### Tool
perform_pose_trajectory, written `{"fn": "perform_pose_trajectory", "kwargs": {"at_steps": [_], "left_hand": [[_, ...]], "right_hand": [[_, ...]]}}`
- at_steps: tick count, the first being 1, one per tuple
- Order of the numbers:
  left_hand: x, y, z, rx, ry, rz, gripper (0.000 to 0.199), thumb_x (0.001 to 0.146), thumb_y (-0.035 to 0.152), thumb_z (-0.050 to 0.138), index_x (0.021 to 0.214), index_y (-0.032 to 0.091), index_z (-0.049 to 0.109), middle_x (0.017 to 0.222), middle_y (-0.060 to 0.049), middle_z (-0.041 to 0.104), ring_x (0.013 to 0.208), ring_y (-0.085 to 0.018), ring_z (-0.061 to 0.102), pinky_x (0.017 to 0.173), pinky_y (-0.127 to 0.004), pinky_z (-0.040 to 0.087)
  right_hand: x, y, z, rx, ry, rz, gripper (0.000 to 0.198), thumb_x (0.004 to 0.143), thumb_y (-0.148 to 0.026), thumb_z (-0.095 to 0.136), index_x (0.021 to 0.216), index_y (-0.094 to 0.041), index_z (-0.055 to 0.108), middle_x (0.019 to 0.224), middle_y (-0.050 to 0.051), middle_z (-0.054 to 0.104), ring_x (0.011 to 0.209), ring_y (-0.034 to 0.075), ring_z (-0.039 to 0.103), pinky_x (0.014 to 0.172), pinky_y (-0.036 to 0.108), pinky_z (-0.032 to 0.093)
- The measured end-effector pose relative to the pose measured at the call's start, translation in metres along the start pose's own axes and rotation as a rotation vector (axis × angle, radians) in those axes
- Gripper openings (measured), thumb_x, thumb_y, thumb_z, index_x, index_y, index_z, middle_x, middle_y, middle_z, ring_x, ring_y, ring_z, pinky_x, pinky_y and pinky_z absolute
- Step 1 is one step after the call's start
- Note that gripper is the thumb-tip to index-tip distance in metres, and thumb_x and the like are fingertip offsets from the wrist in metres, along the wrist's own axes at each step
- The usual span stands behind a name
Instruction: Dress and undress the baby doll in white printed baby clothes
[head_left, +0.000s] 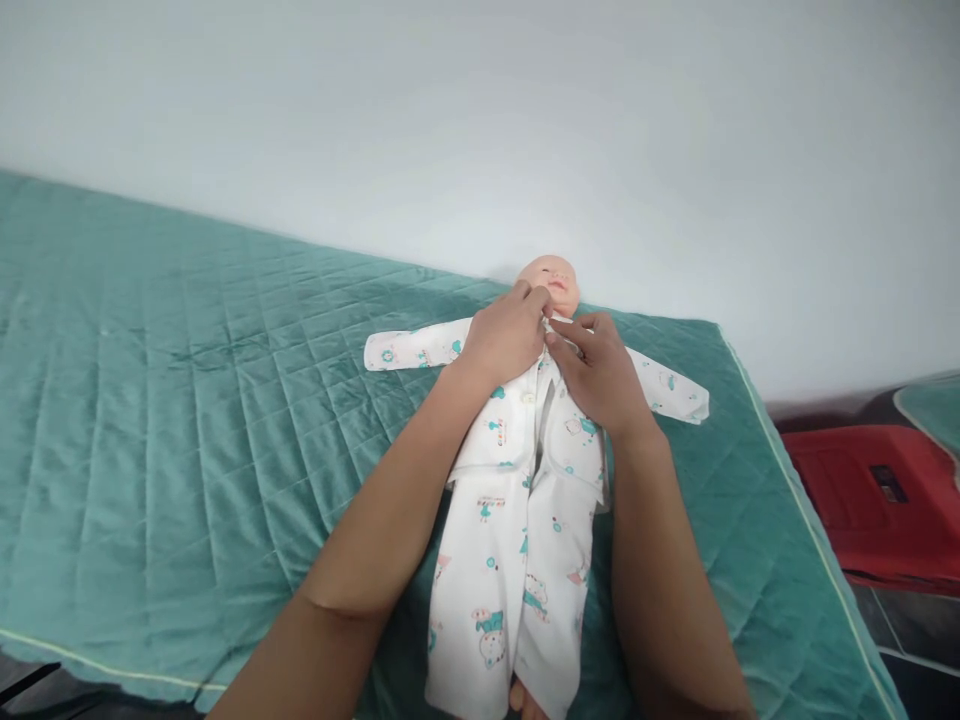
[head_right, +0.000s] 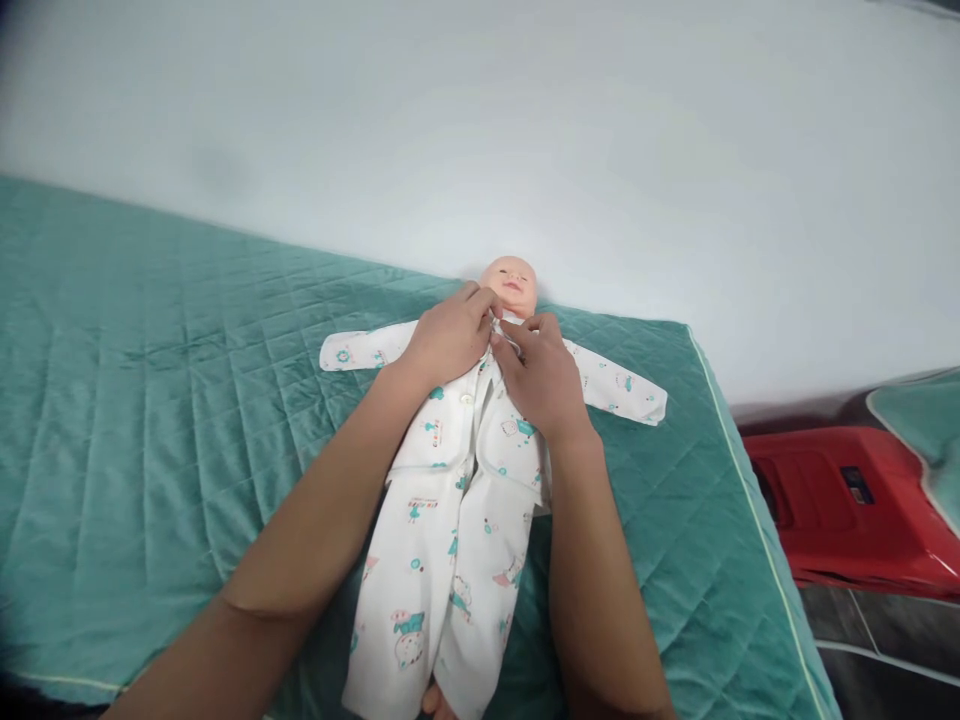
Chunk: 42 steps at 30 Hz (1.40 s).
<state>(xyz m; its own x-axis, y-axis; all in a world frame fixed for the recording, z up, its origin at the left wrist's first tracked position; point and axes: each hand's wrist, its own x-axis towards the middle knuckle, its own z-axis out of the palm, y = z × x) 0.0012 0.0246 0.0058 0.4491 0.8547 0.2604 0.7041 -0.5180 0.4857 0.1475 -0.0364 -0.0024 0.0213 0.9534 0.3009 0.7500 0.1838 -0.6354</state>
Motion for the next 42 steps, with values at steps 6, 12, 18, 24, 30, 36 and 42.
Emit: {"fn": "perform_pose_trajectory", "kwargs": {"at_steps": [6,12,18,24,30,36,42], "left_hand": [[0.001,-0.004,0.001,-0.069,0.005,0.006,0.030,0.096,0.017,0.041,0.114,0.022,0.064,0.120,-0.008,0.061,0.099,-0.023,0.063,0.082,-0.035,0.048],[0.003,-0.006,0.006,-0.093,0.039,0.019,0.039,0.096,0.016,0.040,0.121,0.027,0.068,0.119,-0.006,0.062,0.104,-0.022,0.064,0.082,-0.034,0.048],[0.002,-0.009,0.008,-0.101,0.086,0.044,0.039,0.096,0.017,0.042,0.122,0.028,0.070,0.116,-0.006,0.064,0.103,-0.022,0.064,0.084,-0.035,0.049],[-0.007,-0.009,0.006,-0.178,0.126,0.076,0.036,0.095,0.015,0.045,0.116,0.025,0.073,0.112,-0.006,0.067,0.105,-0.021,0.063,0.090,-0.035,0.048],[-0.037,-0.004,0.005,-0.384,0.256,0.015,0.020,0.092,0.017,0.055,0.096,0.018,0.074,0.097,-0.005,0.069,0.095,-0.018,0.062,0.089,-0.031,0.047],[-0.059,0.003,0.008,-0.504,0.258,0.025,0.016,0.092,0.021,0.056,0.090,0.018,0.071,0.088,-0.003,0.065,0.086,-0.016,0.060,0.082,-0.029,0.045],[-0.065,0.002,0.012,-0.442,0.234,0.025,0.009,0.088,0.019,0.062,0.096,0.019,0.067,0.089,-0.002,0.062,0.086,-0.016,0.058,0.079,-0.029,0.045]], "right_hand": [[-0.003,-0.007,-0.009,-0.053,-0.037,0.019,0.030,0.098,-0.042,0.053,0.111,-0.027,0.076,0.112,0.007,0.055,0.085,0.019,0.059,0.080,0.037,0.045],[0.004,0.013,-0.001,0.130,-0.077,0.044,0.036,0.096,-0.045,0.055,0.121,-0.026,0.071,0.112,0.007,0.050,0.101,0.021,0.055,0.093,0.039,0.046],[0.004,0.020,-0.009,0.287,-0.064,0.124,0.036,0.088,-0.046,0.065,0.117,-0.026,0.069,0.112,0.005,0.057,0.095,0.019,0.055,0.087,0.037,0.050],[-0.012,-0.006,-0.026,0.135,-0.032,0.117,0.043,0.080,-0.042,0.073,0.117,-0.024,0.060,0.118,0.008,0.058,0.094,0.021,0.059,0.079,0.038,0.052],[-0.035,-0.033,-0.009,-0.063,0.179,0.084,0.029,0.083,-0.036,0.067,0.104,-0.022,0.054,0.111,0.010,0.058,0.090,0.024,0.058,0.082,0.043,0.049],[-0.060,-0.021,0.023,-0.119,0.384,0.080,0.023,0.085,-0.038,0.062,0.096,-0.022,0.051,0.101,0.011,0.057,0.098,0.028,0.053,0.091,0.048,0.045],[-0.065,-0.017,0.009,0.207,0.286,0.182,0.007,0.083,-0.029,0.059,0.085,-0.022,0.060,0.080,0.000,0.060,0.071,0.016,0.051,0.073,0.034,0.045]]}}
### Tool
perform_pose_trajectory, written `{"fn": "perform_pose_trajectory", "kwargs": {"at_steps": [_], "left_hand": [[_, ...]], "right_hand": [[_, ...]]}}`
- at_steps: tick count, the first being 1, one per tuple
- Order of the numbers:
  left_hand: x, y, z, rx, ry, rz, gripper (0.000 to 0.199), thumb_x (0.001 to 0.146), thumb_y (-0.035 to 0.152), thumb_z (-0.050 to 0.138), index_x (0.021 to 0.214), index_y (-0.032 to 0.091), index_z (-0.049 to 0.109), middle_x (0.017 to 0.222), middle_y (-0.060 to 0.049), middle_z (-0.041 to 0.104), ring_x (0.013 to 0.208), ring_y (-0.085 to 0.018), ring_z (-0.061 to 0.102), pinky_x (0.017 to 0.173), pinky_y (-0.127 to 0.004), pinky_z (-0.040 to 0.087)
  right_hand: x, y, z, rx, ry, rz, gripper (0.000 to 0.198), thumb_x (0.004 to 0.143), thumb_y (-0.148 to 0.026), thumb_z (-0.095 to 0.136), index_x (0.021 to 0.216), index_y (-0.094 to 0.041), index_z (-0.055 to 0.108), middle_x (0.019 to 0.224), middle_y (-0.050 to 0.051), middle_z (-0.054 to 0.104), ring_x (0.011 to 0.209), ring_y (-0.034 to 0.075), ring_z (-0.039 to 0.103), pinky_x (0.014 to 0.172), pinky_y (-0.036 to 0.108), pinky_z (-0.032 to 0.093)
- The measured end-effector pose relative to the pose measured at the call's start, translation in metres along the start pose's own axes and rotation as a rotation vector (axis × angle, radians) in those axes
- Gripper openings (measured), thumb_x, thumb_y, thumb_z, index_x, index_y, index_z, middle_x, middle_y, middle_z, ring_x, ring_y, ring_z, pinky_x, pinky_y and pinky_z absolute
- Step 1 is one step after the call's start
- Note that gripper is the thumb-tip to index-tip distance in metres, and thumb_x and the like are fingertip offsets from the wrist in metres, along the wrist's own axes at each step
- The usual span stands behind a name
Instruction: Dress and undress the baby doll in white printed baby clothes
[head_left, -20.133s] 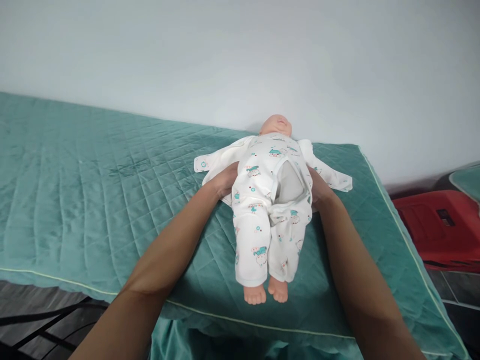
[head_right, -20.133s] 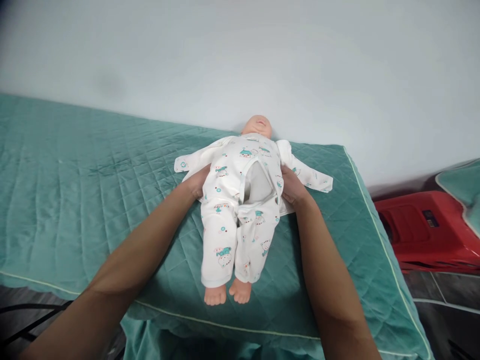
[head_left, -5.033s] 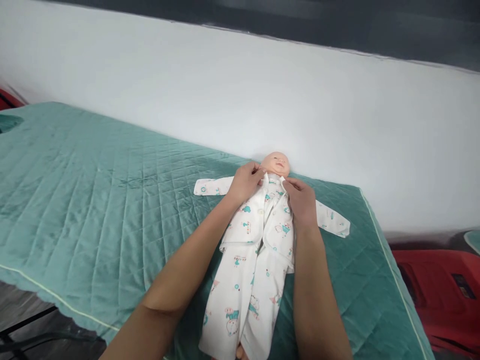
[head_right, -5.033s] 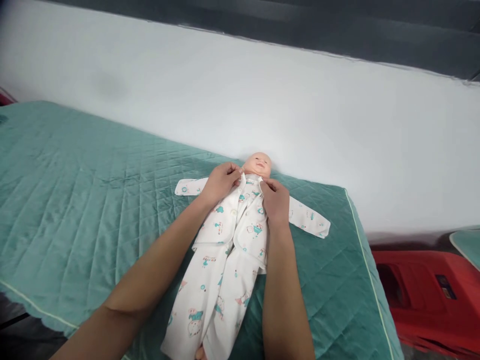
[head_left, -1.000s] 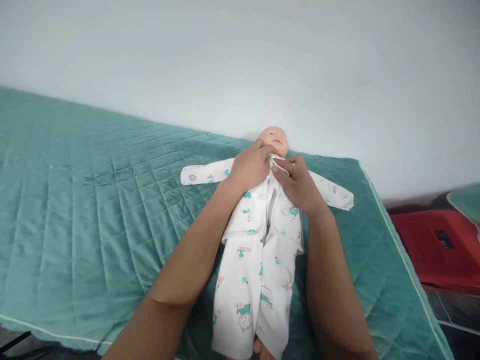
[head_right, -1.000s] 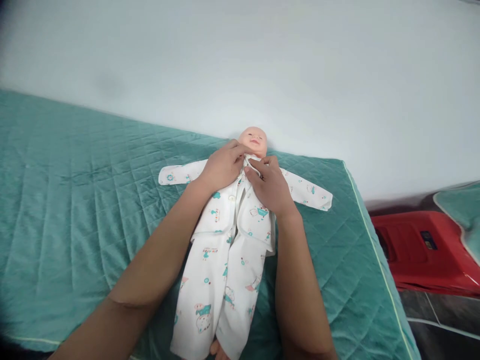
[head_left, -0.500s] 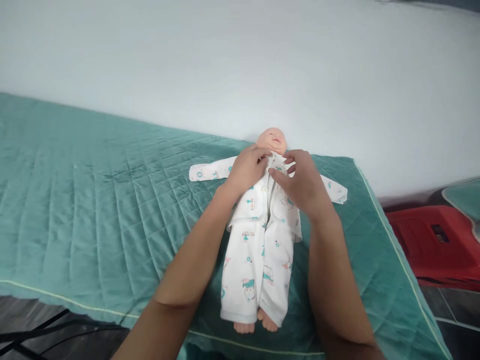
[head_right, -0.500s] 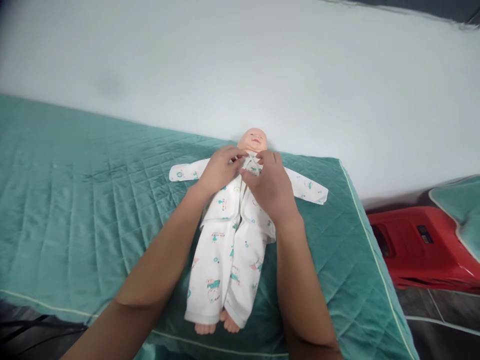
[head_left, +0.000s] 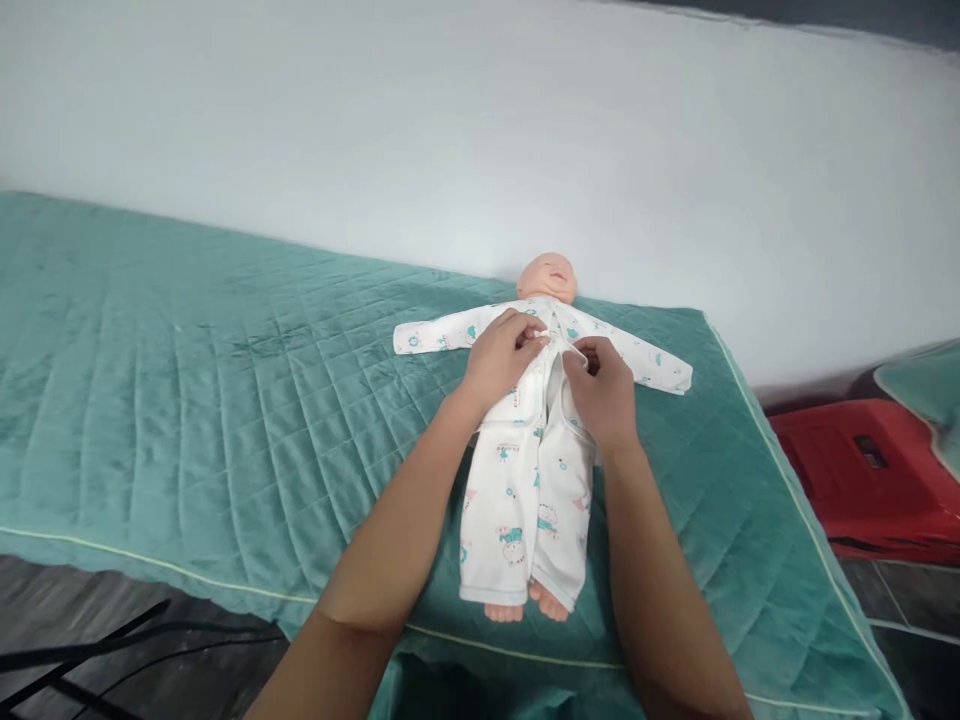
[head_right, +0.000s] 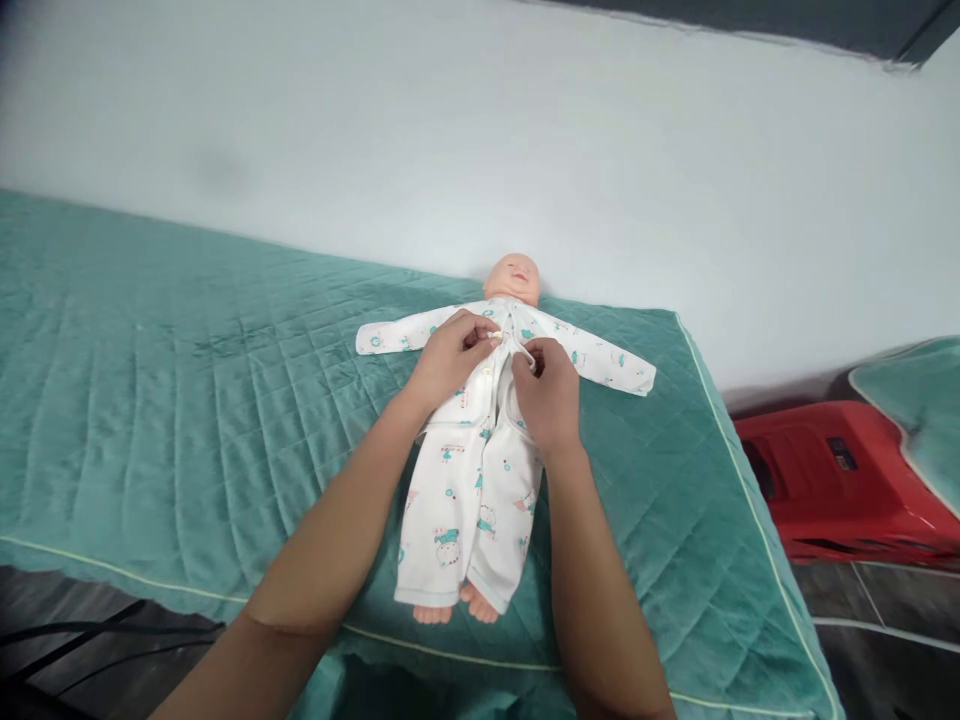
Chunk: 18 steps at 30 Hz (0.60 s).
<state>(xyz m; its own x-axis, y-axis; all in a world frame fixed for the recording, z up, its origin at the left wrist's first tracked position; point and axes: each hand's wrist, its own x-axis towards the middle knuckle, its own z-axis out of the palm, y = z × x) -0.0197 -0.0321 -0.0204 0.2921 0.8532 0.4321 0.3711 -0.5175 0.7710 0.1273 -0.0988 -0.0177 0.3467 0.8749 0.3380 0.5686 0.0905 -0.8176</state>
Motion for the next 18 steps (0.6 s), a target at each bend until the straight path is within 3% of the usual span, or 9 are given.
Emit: {"fn": "perform_pose_trajectory", "kwargs": {"at_steps": [5,9,12,18], "left_hand": [[0.007,0.002,-0.004,0.042,-0.030,0.001,0.004,0.087,0.017,0.061,0.085,0.019,0.063,0.083,-0.001,0.066,0.081,-0.016,0.058,0.075,-0.030,0.043],[0.010,0.010,-0.005,-0.108,-0.070,-0.051,0.006,0.089,0.019,0.060,0.083,0.019,0.062,0.083,0.000,0.068,0.080,-0.015,0.061,0.075,-0.029,0.045],[0.009,0.016,-0.002,-0.227,-0.053,-0.081,0.007,0.090,0.019,0.058,0.084,0.018,0.061,0.084,0.000,0.069,0.081,-0.014,0.062,0.076,-0.028,0.046],[0.008,0.016,0.002,-0.227,-0.095,-0.098,0.008,0.090,0.021,0.058,0.085,0.019,0.063,0.084,-0.001,0.069,0.082,-0.014,0.063,0.077,-0.028,0.048]], "right_hand": [[0.016,0.002,-0.008,0.234,-0.065,0.162,0.012,0.078,-0.032,0.069,0.081,-0.020,0.068,0.073,-0.002,0.061,0.066,0.013,0.051,0.063,0.028,0.040],[0.016,-0.003,-0.004,0.391,-0.014,0.123,0.013,0.080,-0.033,0.071,0.081,-0.020,0.068,0.075,-0.002,0.062,0.069,0.012,0.052,0.065,0.027,0.040],[0.009,-0.009,0.001,0.366,-0.018,0.077,0.014,0.083,-0.034,0.071,0.083,-0.021,0.067,0.077,-0.002,0.062,0.071,0.012,0.053,0.066,0.027,0.042],[0.010,-0.002,0.003,0.297,-0.071,0.087,0.019,0.082,-0.037,0.072,0.092,-0.022,0.065,0.079,-0.002,0.060,0.068,0.012,0.050,0.062,0.027,0.043]]}}
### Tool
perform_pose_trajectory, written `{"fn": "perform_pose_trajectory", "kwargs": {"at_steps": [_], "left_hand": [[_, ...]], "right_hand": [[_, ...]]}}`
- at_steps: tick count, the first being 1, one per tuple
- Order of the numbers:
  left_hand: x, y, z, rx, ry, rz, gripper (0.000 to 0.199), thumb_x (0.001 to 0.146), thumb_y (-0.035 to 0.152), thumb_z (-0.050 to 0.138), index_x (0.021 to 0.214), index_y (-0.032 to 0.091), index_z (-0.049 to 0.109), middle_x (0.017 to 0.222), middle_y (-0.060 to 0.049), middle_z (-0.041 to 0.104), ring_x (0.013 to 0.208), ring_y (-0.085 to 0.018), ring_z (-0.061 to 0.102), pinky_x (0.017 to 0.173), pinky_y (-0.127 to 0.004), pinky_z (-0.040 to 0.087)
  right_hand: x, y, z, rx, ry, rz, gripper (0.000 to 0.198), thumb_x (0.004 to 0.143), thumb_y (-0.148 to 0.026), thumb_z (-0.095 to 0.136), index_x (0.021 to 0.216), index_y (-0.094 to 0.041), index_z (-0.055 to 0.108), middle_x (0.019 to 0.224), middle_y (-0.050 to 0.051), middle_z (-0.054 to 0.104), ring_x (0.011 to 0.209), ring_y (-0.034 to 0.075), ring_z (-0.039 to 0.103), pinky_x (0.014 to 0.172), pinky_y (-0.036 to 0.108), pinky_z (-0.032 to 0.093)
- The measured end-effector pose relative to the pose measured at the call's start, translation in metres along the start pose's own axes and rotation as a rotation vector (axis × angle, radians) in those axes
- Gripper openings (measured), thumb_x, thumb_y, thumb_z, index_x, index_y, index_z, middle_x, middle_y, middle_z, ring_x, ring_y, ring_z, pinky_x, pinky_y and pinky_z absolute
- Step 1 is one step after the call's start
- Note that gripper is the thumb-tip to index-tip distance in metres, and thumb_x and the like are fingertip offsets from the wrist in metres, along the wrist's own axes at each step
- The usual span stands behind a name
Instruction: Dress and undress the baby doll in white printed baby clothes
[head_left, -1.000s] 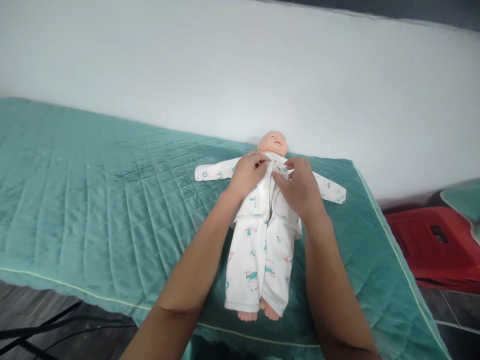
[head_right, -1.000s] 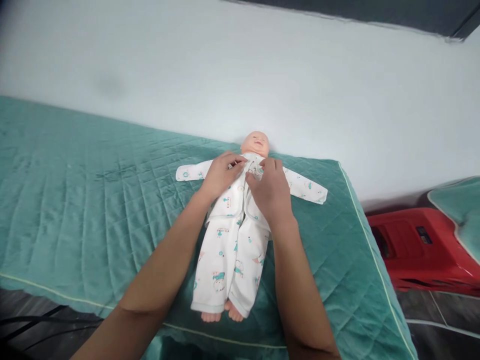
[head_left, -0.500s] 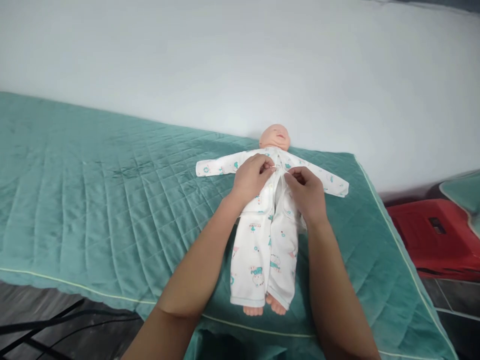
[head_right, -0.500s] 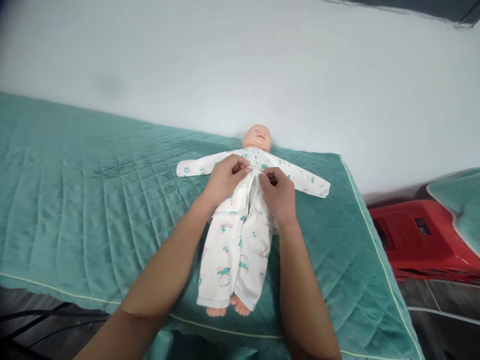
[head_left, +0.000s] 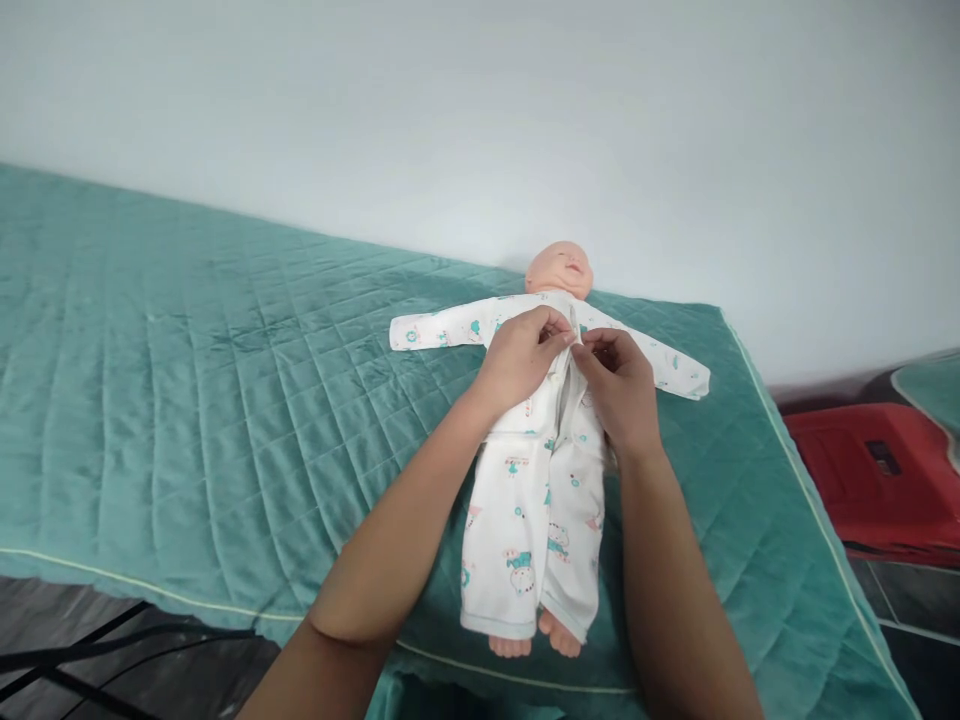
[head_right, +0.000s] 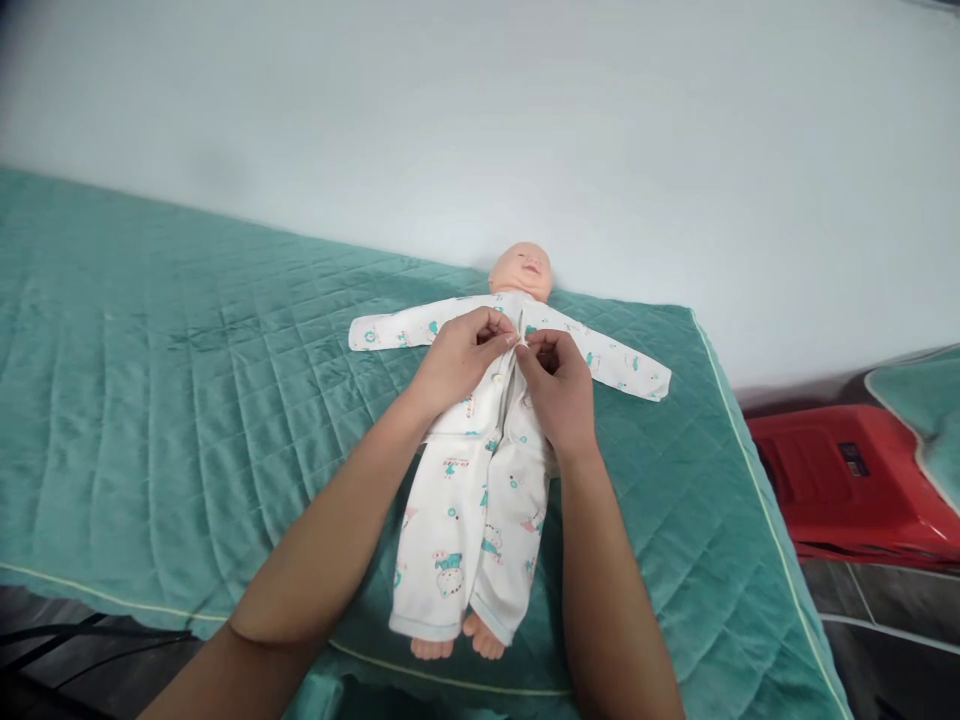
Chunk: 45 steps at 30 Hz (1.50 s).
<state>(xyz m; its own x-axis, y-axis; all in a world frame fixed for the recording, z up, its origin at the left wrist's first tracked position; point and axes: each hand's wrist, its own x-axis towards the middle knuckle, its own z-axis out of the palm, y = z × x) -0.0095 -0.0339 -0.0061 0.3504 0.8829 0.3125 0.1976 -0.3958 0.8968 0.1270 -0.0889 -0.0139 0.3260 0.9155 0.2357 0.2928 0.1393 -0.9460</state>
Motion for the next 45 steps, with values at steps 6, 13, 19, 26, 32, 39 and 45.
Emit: {"fn": "perform_pose_trajectory", "kwargs": {"at_steps": [6,13,19,26,32,39,45], "left_hand": [[0.001,-0.005,0.000,0.016,0.021,-0.001,0.009,0.091,0.020,0.056,0.086,0.019,0.064,0.084,-0.001,0.069,0.080,-0.014,0.062,0.076,-0.028,0.048],[0.000,-0.005,0.001,0.016,0.040,0.006,0.007,0.090,0.019,0.056,0.087,0.019,0.062,0.085,0.000,0.069,0.081,-0.013,0.062,0.076,-0.028,0.047],[0.000,-0.004,0.002,0.069,0.026,0.003,0.007,0.091,0.016,0.055,0.087,0.019,0.060,0.088,-0.001,0.069,0.084,-0.014,0.063,0.078,-0.028,0.047],[0.000,-0.007,0.000,0.115,-0.032,0.025,0.014,0.095,0.019,0.051,0.106,0.021,0.058,0.096,-0.001,0.070,0.091,-0.015,0.064,0.082,-0.029,0.047],[-0.001,-0.002,0.003,0.178,-0.026,0.012,0.022,0.095,0.020,0.051,0.116,0.023,0.057,0.090,0.001,0.069,0.086,-0.014,0.064,0.080,-0.029,0.047],[-0.001,0.005,0.006,0.211,0.046,-0.059,0.027,0.083,0.018,0.063,0.110,0.022,0.060,0.080,0.003,0.066,0.075,-0.013,0.060,0.072,-0.028,0.046],[0.000,0.007,0.008,0.207,0.096,-0.109,0.013,0.077,0.014,0.062,0.089,0.020,0.062,0.084,-0.001,0.068,0.076,-0.015,0.061,0.073,-0.031,0.050]], "right_hand": [[0.006,0.006,-0.004,-0.078,-0.028,-0.012,0.020,0.082,-0.038,0.069,0.093,-0.022,0.069,0.082,-0.001,0.063,0.067,0.013,0.051,0.062,0.027,0.044],[0.004,0.010,-0.003,0.033,-0.031,-0.033,0.017,0.082,-0.033,0.067,0.094,-0.022,0.070,0.082,-0.001,0.066,0.073,0.014,0.056,0.070,0.030,0.047],[0.000,0.008,0.000,-0.065,-0.048,-0.062,0.024,0.084,-0.031,0.065,0.105,-0.021,0.069,0.071,-0.004,0.056,0.066,0.013,0.050,0.067,0.030,0.045],[0.000,0.007,-0.001,-0.125,-0.095,-0.086,0.028,0.082,-0.027,0.065,0.110,-0.023,0.066,0.072,-0.005,0.057,0.067,0.013,0.054,0.068,0.030,0.045],[0.000,0.007,0.000,-0.190,-0.122,-0.123,0.032,0.081,-0.025,0.063,0.113,-0.024,0.064,0.074,-0.005,0.058,0.067,0.014,0.055,0.068,0.030,0.046],[-0.002,0.008,0.000,-0.230,-0.141,-0.182,0.046,0.082,-0.022,0.059,0.128,-0.025,0.057,0.076,-0.004,0.060,0.068,0.015,0.056,0.068,0.031,0.046],[-0.002,0.006,-0.001,-0.258,-0.156,-0.166,0.052,0.079,-0.022,0.060,0.131,-0.026,0.055,0.076,-0.005,0.060,0.069,0.015,0.056,0.071,0.032,0.047]]}}
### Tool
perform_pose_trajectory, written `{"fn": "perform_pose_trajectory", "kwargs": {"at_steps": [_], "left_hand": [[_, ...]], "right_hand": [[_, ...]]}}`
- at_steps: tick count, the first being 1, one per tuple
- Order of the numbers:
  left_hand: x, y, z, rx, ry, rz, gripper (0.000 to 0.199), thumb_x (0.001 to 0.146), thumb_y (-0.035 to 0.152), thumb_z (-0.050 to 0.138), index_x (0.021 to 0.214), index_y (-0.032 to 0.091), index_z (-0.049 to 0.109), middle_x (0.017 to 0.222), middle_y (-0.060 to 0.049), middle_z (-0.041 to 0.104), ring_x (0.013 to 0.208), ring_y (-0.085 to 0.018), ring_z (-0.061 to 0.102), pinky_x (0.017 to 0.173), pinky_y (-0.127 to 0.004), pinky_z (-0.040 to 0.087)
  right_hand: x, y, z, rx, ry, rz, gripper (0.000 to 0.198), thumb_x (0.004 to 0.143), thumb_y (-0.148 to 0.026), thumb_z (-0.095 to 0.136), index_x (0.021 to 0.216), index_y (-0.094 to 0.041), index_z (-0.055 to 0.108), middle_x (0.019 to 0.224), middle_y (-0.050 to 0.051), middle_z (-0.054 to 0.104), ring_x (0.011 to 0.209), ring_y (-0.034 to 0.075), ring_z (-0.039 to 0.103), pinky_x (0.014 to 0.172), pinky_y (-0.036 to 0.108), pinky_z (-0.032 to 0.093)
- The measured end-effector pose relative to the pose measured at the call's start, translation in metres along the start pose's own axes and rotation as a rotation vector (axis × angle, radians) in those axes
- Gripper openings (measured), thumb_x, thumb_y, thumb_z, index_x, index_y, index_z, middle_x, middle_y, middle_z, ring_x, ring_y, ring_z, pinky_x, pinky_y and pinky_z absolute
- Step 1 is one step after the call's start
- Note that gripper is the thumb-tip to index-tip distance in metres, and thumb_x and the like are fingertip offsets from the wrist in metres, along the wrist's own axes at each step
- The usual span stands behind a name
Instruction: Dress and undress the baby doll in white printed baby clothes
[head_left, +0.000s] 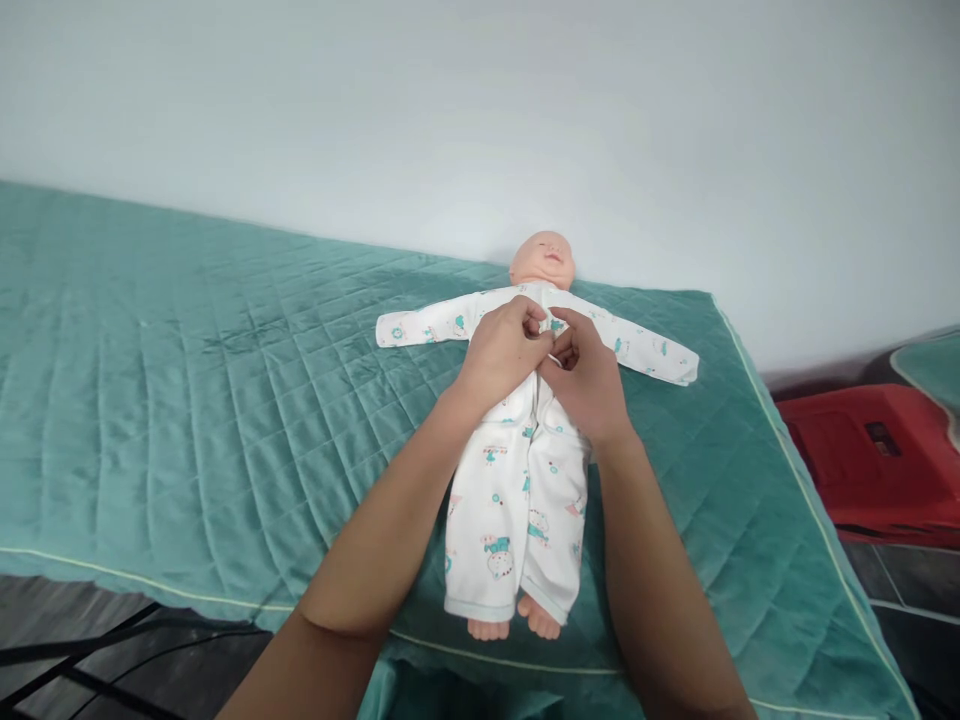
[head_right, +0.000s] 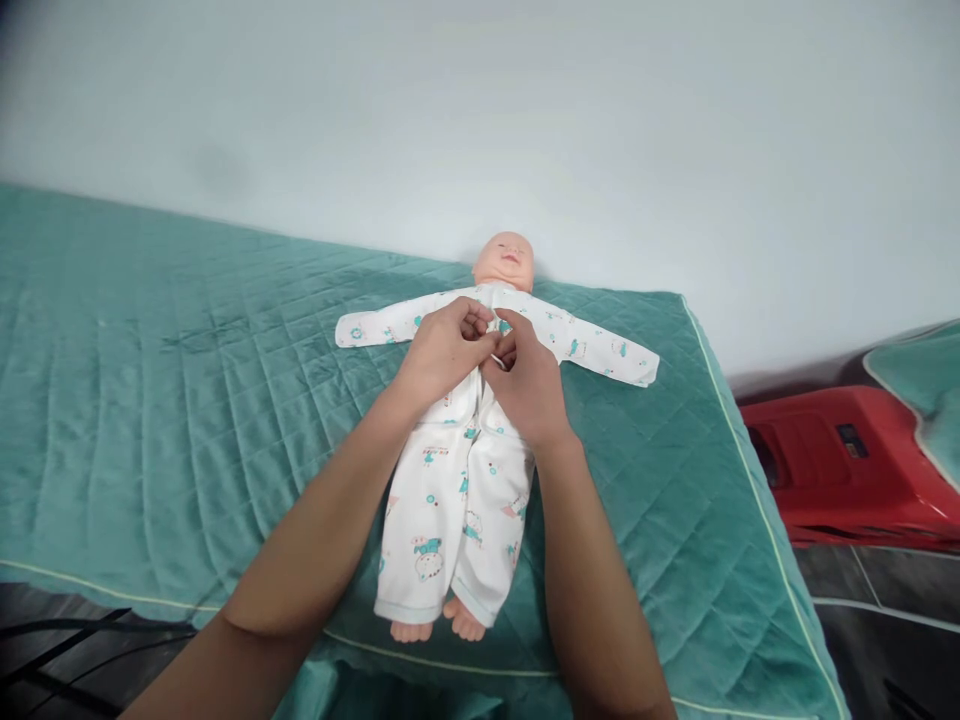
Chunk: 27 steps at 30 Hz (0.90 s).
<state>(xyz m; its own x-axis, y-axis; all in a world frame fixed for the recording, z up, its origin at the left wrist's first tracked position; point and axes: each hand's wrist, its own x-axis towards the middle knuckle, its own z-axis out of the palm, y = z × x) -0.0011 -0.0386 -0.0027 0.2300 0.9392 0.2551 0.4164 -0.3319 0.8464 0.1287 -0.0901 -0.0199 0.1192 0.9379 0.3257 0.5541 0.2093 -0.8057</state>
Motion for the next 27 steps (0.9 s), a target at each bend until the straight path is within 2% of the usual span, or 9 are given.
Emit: {"fn": "perform_pose_trajectory", "kwargs": {"at_steps": [3,8,13,18,27], "left_hand": [[0.002,-0.003,-0.002,-0.075,-0.019,-0.030,0.018,0.074,0.011,0.063,0.090,0.019,0.065,0.083,-0.001,0.068,0.077,-0.014,0.062,0.074,-0.030,0.051],[0.005,-0.012,-0.009,-0.355,-0.107,-0.127,0.021,0.074,0.013,0.065,0.094,0.018,0.067,0.083,-0.001,0.066,0.069,-0.011,0.060,0.063,-0.025,0.048],[0.005,-0.017,-0.012,-0.445,-0.135,-0.091,0.019,0.076,0.015,0.067,0.096,0.018,0.066,0.086,-0.002,0.067,0.073,-0.011,0.062,0.067,-0.025,0.050],[0.004,-0.017,-0.011,-0.352,-0.108,-0.021,0.017,0.079,0.016,0.066,0.095,0.019,0.064,0.086,-0.001,0.068,0.079,-0.013,0.065,0.075,-0.027,0.051],[-0.001,-0.006,-0.008,-0.010,-0.045,0.115,0.018,0.084,0.010,0.056,0.097,0.020,0.063,0.083,0.000,0.070,0.078,-0.014,0.064,0.074,-0.028,0.048]], "right_hand": [[0.000,0.000,-0.001,0.014,-0.005,0.008,0.052,0.078,-0.021,0.061,0.130,-0.026,0.056,0.076,-0.005,0.061,0.070,0.015,0.056,0.071,0.031,0.047],[0.000,0.000,0.000,0.080,-0.011,0.018,0.050,0.080,-0.025,0.065,0.129,-0.026,0.057,0.076,-0.005,0.062,0.071,0.015,0.058,0.071,0.032,0.047],[0.000,0.001,0.001,0.078,-0.014,0.018,0.050,0.081,-0.026,0.066,0.130,-0.026,0.056,0.077,-0.005,0.062,0.071,0.015,0.058,0.071,0.032,0.048],[-0.001,0.000,0.001,0.051,-0.023,0.020,0.051,0.081,-0.026,0.067,0.131,-0.026,0.056,0.079,-0.005,0.063,0.072,0.015,0.058,0.072,0.032,0.048],[0.000,0.002,0.000,0.100,-0.013,0.008,0.048,0.082,-0.023,0.067,0.129,-0.026,0.058,0.076,-0.006,0.058,0.068,0.012,0.053,0.067,0.029,0.045]]}}
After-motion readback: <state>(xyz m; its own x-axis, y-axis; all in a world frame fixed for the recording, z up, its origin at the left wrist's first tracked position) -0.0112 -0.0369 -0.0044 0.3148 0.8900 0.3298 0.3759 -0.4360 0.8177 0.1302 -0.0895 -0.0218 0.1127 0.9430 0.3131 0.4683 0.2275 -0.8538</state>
